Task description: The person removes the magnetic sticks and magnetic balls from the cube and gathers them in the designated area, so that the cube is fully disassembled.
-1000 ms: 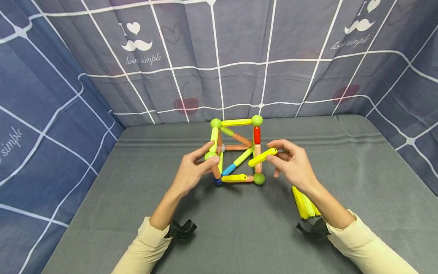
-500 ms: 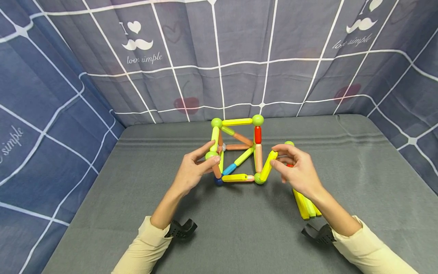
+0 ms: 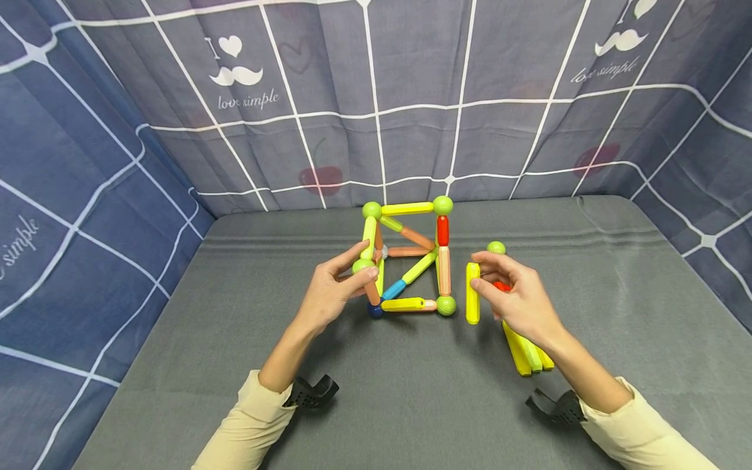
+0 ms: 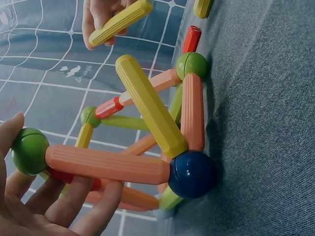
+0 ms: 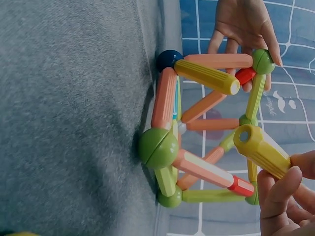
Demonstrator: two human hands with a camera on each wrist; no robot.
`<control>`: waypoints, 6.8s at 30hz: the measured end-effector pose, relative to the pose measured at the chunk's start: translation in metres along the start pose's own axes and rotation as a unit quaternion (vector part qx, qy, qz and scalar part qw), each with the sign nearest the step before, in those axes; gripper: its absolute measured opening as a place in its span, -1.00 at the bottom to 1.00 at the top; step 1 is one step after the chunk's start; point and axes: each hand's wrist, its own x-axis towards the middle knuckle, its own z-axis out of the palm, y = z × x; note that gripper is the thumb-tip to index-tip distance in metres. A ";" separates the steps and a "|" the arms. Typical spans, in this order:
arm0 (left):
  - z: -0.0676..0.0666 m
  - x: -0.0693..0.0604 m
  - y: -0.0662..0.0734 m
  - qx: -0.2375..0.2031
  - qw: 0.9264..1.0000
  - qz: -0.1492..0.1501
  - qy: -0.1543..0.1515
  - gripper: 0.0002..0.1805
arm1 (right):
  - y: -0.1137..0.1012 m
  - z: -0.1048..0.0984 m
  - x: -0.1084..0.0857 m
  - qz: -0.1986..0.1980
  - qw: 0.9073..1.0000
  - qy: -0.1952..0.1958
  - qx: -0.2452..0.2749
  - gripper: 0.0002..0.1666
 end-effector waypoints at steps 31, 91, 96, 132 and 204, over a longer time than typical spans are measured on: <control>0.001 -0.001 0.002 0.009 1.000 -0.005 0.001 -0.38 | 0.029 -0.060 -0.044 0.055 0.987 0.002 -0.151 -0.68; 0.002 -0.001 0.003 0.010 1.000 -0.003 0.003 -0.39 | -0.009 0.027 0.014 0.034 0.985 -0.159 -0.049 -0.72; 0.005 0.000 0.004 0.004 1.000 -0.003 0.002 -0.39 | -0.011 0.047 0.022 0.005 0.982 -0.179 -0.065 -0.70; 0.004 0.000 0.002 0.012 1.000 0.004 0.007 -0.40 | 0.012 0.051 0.014 0.017 0.992 -0.115 -0.047 -0.71; 0.005 0.000 0.003 0.022 1.000 0.001 0.014 -0.40 | 0.064 -0.100 -0.043 0.095 0.956 -0.086 -0.264 -0.52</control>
